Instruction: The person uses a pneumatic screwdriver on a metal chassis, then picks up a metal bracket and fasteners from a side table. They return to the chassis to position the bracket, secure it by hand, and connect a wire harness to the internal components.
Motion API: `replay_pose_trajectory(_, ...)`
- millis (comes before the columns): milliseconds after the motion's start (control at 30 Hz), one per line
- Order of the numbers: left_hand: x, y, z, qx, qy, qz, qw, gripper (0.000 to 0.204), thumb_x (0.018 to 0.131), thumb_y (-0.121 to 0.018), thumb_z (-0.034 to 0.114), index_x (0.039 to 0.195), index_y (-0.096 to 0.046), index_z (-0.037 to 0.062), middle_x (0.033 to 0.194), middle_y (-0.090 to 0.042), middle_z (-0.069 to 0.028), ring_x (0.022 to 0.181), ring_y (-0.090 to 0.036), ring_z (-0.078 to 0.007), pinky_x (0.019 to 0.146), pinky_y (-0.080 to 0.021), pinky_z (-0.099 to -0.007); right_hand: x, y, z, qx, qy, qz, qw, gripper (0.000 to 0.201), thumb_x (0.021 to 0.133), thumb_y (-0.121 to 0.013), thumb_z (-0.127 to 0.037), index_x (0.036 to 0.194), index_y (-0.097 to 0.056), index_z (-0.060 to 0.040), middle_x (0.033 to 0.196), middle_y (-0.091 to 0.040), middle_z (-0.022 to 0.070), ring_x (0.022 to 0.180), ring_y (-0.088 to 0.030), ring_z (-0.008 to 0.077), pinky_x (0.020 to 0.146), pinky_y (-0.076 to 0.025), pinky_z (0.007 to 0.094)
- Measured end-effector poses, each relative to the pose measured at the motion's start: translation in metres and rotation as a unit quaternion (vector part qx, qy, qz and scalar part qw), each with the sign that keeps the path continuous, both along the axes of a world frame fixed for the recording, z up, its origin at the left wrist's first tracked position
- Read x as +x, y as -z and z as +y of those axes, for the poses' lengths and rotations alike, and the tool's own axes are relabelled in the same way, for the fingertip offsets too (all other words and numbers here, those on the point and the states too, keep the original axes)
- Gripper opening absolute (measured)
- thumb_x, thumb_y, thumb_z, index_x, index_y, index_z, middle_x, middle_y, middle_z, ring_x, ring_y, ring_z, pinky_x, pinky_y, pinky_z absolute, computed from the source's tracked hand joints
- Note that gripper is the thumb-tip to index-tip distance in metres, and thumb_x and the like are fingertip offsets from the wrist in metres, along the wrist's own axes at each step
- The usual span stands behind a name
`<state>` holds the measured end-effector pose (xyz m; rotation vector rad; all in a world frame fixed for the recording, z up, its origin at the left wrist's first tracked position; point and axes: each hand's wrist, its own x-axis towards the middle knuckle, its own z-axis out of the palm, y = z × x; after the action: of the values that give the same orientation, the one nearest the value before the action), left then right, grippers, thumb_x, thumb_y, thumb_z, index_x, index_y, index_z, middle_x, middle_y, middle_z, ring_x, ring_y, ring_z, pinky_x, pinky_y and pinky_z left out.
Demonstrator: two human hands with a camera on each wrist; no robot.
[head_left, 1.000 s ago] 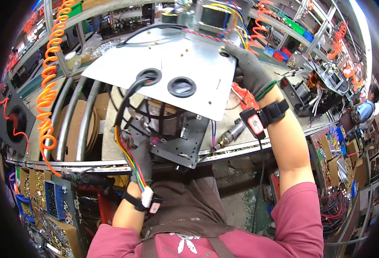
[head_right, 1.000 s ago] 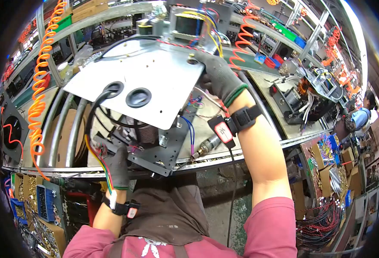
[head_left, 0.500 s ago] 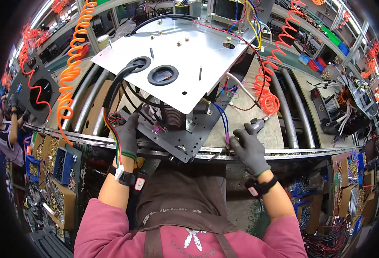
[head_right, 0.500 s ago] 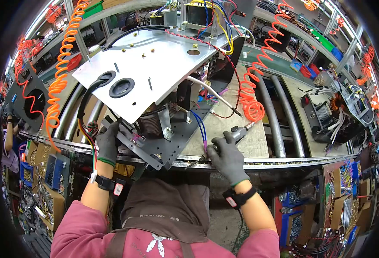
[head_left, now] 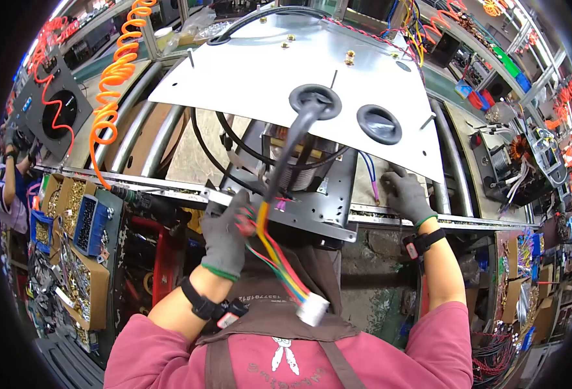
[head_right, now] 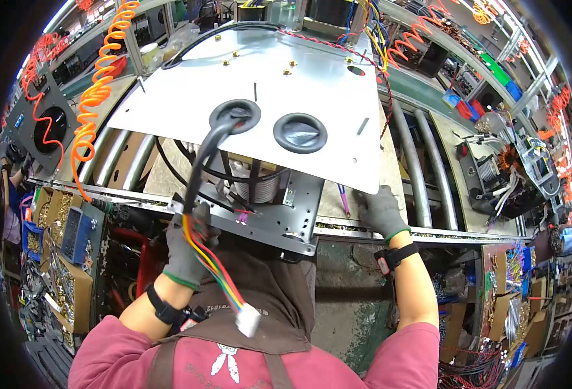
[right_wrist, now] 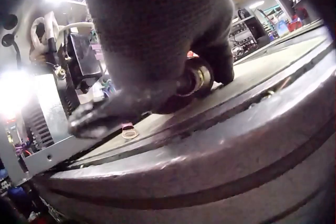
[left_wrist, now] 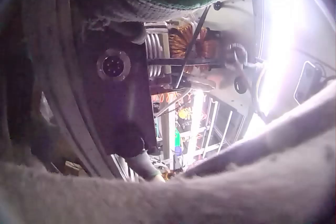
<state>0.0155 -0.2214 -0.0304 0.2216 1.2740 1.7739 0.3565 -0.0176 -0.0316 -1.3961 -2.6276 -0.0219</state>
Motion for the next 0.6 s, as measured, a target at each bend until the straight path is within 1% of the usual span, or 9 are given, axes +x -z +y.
replay_pose_trajectory(33,0.012,-0.004,-0.004,0.020,-0.033,0.018,0.999,0.018,0.088,-0.067,0.018,0.098,-0.061,0.0048,0.081,-0.065,-0.0068,0.061,-0.061,-0.0126,0.048,-0.046,-0.0253,0.005,0.003,0.005,0.012,-0.008,-0.004,1.000,0.036,0.073,-0.064,-0.009,0.109,-0.062,-0.0153,0.116,-0.060,0.0118,0.096,-0.060,0.0336,0.081,-0.050,0.0460)
replay_pose_trajectory(200,-0.013,-0.059,-0.031,-0.164,0.125,0.093,0.974,0.020,0.089,-0.065,0.023,0.093,-0.063,0.0035,0.078,-0.066,-0.0049,0.056,-0.059,-0.0114,0.050,-0.045,-0.0244,0.009,-0.004,0.008,0.016,-0.002,0.003,1.000,0.039,0.078,-0.063,-0.015,0.116,-0.058,-0.0105,0.113,-0.060,0.0154,0.094,-0.059,0.0374,0.081,-0.051,0.0458)
replay_pose_trajectory(233,-0.018,-0.055,-0.037,-0.164,0.082,0.197,0.963,0.015,0.089,-0.065,0.017,0.093,-0.063,0.0027,0.073,-0.065,-0.0035,0.054,-0.057,-0.0100,0.049,-0.044,-0.0244,0.007,-0.014,0.000,0.061,-0.005,-0.027,0.998,0.039,0.078,-0.063,-0.015,0.117,-0.057,-0.0094,0.114,-0.060,0.0156,0.096,-0.059,0.0370,0.081,-0.052,0.0455)
replay_pose_trajectory(300,-0.054,-0.022,-0.048,-0.046,0.028,0.207,0.977,0.014,0.087,-0.065,0.007,0.099,-0.062,0.0012,0.082,-0.065,-0.0036,0.066,-0.060,-0.0093,0.059,-0.047,-0.0233,-0.001,-0.036,-0.024,0.159,-0.024,0.080,0.984,0.034,0.081,-0.062,-0.014,0.115,-0.059,-0.0108,0.109,-0.063,0.0132,0.098,-0.063,0.0322,0.078,-0.052,0.0435)
replay_pose_trajectory(400,-0.050,-0.047,-0.032,-0.026,-0.060,0.283,0.957,0.033,0.084,-0.067,0.001,0.116,-0.057,-0.0012,0.109,-0.060,-0.0057,0.100,-0.058,-0.0123,0.088,-0.046,-0.0247,-0.024,-0.070,-0.058,0.016,-0.043,0.216,0.975,0.027,0.082,-0.066,-0.009,0.109,-0.063,-0.0093,0.096,-0.066,0.0122,0.082,-0.066,0.0258,0.067,-0.052,0.0364)
replay_pose_trajectory(467,-0.056,-0.035,-0.014,-0.010,-0.039,0.412,0.910,0.044,0.082,-0.070,0.007,0.122,-0.054,-0.0033,0.116,-0.061,-0.0117,0.101,-0.059,-0.0164,0.090,-0.047,-0.0300,-0.048,-0.084,-0.075,-0.086,-0.109,0.274,0.952,0.016,0.086,-0.065,-0.004,0.101,-0.068,-0.0001,0.085,-0.068,0.0117,0.070,-0.066,0.0140,0.063,-0.052,0.0288)
replay_pose_trajectory(533,-0.059,-0.034,0.002,-0.043,0.009,0.551,0.833,0.055,0.081,-0.072,0.022,0.125,-0.051,-0.0042,0.117,-0.063,-0.0174,0.105,-0.062,-0.0218,0.091,-0.047,-0.0313,-0.073,-0.090,-0.082,-0.208,-0.193,0.293,0.913,0.019,0.088,-0.063,-0.004,0.106,-0.066,-0.0005,0.094,-0.068,0.0129,0.078,-0.068,0.0156,0.070,-0.053,0.0288)
replay_pose_trajectory(567,-0.054,-0.043,0.007,-0.076,0.044,0.608,0.789,0.062,0.080,-0.072,0.030,0.127,-0.050,-0.0045,0.117,-0.063,-0.0201,0.107,-0.062,-0.0247,0.091,-0.047,-0.0315,-0.086,-0.087,-0.081,-0.188,-0.246,0.281,0.908,0.023,0.087,-0.063,-0.004,0.110,-0.064,-0.0013,0.095,-0.068,0.0130,0.080,-0.068,0.0179,0.071,-0.054,0.0309)
replay_pose_trajectory(600,-0.048,-0.050,0.012,-0.118,0.089,0.545,0.825,0.070,0.080,-0.070,0.040,0.131,-0.047,-0.0036,0.111,-0.065,-0.0204,0.104,-0.065,-0.0272,0.087,-0.049,-0.0321,-0.099,-0.090,-0.083,-0.183,-0.261,0.267,0.909,0.028,0.087,-0.062,-0.004,0.115,-0.062,-0.0015,0.097,-0.068,0.0134,0.081,-0.068,0.0189,0.072,-0.054,0.0319)
